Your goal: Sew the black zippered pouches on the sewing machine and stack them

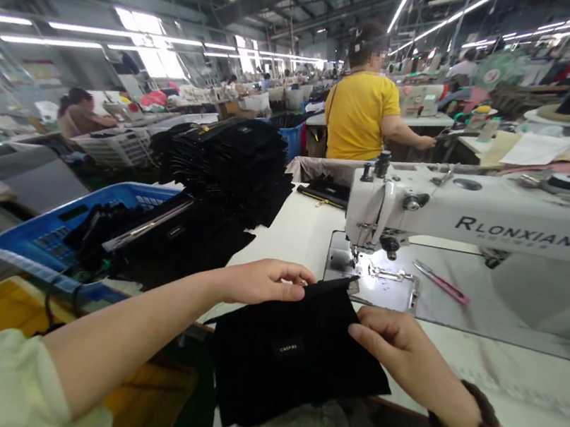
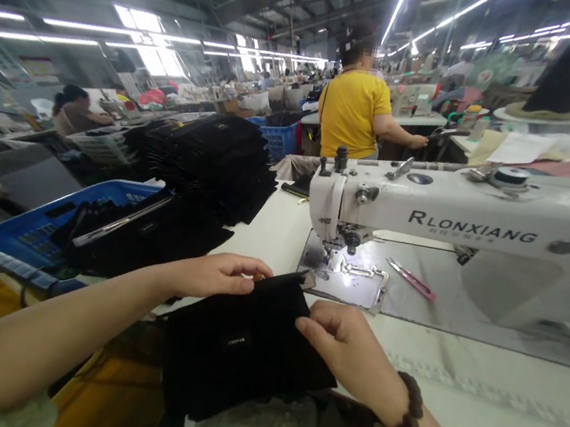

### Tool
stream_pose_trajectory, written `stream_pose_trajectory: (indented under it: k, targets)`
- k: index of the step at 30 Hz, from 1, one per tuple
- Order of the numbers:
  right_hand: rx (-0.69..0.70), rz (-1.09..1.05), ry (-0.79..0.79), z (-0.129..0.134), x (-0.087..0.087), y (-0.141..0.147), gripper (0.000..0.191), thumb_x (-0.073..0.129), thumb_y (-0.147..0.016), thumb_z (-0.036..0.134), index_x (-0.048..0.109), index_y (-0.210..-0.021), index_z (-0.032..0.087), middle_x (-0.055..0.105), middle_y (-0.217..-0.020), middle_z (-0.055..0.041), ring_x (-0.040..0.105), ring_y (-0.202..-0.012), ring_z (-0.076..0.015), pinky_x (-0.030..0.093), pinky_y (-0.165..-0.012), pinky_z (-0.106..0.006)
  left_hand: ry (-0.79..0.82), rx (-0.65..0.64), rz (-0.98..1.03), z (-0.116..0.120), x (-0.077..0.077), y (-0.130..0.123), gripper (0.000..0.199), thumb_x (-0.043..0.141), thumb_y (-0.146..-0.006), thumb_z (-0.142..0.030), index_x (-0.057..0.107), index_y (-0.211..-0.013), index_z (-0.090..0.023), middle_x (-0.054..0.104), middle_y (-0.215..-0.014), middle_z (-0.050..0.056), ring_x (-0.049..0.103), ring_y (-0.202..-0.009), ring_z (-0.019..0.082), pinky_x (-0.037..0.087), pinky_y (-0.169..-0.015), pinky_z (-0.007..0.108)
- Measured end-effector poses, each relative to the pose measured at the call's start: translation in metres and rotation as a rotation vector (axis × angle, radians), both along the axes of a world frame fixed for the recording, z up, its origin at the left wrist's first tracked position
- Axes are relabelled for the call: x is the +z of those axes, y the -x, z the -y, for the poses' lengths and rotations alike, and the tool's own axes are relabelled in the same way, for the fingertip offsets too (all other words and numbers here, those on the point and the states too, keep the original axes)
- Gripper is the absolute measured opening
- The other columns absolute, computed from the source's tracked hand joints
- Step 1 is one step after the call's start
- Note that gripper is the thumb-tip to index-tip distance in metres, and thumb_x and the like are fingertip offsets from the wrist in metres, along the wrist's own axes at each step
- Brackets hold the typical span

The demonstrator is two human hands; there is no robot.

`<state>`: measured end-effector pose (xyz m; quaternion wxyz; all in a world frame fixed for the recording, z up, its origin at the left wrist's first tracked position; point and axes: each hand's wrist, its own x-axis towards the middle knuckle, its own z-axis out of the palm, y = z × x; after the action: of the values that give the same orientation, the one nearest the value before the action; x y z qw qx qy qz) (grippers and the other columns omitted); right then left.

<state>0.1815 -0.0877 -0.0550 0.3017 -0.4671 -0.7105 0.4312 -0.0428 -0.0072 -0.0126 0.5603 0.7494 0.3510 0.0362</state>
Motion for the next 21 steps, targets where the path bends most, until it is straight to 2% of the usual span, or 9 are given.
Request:
stream_pose_trajectory:
  k: [4, 6, 11, 16, 18, 21]
  targets:
    - [0.028, 0.041, -0.007, -0.002, 0.006, 0.003, 0.036, 0.042, -0.082, 0.034, 0.031, -0.052, 0.019, 0.037, -0.057, 0.0029, 0.035, -0.052, -0.0083, 0.028, -0.048, -0.024, 0.098, -0.141, 0.012, -0.005, -0.004, -0.01, 0.043, 0.051, -0.075, -0.051, 0.058, -0.101, -0.016, 0.058, -0.099, 0.004, 0.05, -0.094, 0.017, 0.038, -0.084, 0.026]
    - [0.076, 0.037, 0.005, -0.001, 0.01, 0.003, 0.034, 0.042, -0.082, 0.032, 0.035, -0.052, 0.018, 0.041, -0.059, 0.0021, 0.037, -0.053, -0.0084, 0.03, -0.049, -0.023, 0.092, -0.146, 0.061, -0.006, -0.007, -0.016, 0.04, 0.06, -0.07, -0.047, 0.062, -0.093, -0.015, 0.058, -0.095, 0.004, 0.051, -0.092, 0.018, 0.038, -0.083, 0.026]
    - [0.105, 0.059, -0.014, 0.001, 0.013, 0.001, 0.034, 0.042, -0.083, 0.028, 0.037, -0.051, 0.018, 0.045, -0.066, 0.0004, 0.042, -0.058, -0.0089, 0.032, -0.052, -0.023, 0.238, 0.104, 0.064, -0.004, -0.012, -0.023, 0.042, 0.07, -0.058, -0.042, 0.063, -0.085, -0.01, 0.061, -0.077, 0.003, 0.056, -0.073, 0.017, 0.043, -0.072, 0.028]
    - [0.086, 0.11, -0.007, -0.001, 0.007, 0.0, 0.035, 0.04, -0.083, 0.03, 0.035, -0.051, 0.018, 0.045, -0.063, 0.0005, 0.04, -0.053, -0.0085, 0.03, -0.049, -0.024, 0.351, 0.15, 0.18, 0.0, -0.01, -0.028, 0.043, 0.068, -0.061, -0.045, 0.062, -0.088, -0.012, 0.062, -0.081, 0.003, 0.056, -0.07, 0.013, 0.042, -0.071, 0.024]
    - [0.072, 0.122, -0.005, -0.003, 0.005, 0.0, 0.036, 0.04, -0.084, 0.033, 0.035, -0.051, 0.018, 0.044, -0.06, 0.001, 0.038, -0.052, -0.0085, 0.029, -0.047, -0.024, 0.31, 0.192, 0.179, 0.001, -0.009, -0.029, 0.038, 0.066, -0.064, -0.044, 0.062, -0.084, -0.012, 0.062, -0.077, 0.002, 0.055, -0.066, 0.011, 0.042, -0.066, 0.022]
    - [0.028, 0.14, -0.007, -0.004, 0.003, -0.002, 0.037, 0.039, -0.084, 0.04, 0.037, -0.053, 0.019, 0.043, -0.057, 0.0016, 0.037, -0.05, -0.0091, 0.028, -0.046, -0.025, 0.105, 0.263, 0.125, 0.001, -0.004, -0.029, 0.031, 0.063, -0.067, -0.041, 0.061, -0.076, -0.011, 0.06, -0.068, 0.001, 0.053, -0.06, 0.011, 0.04, -0.056, 0.02]
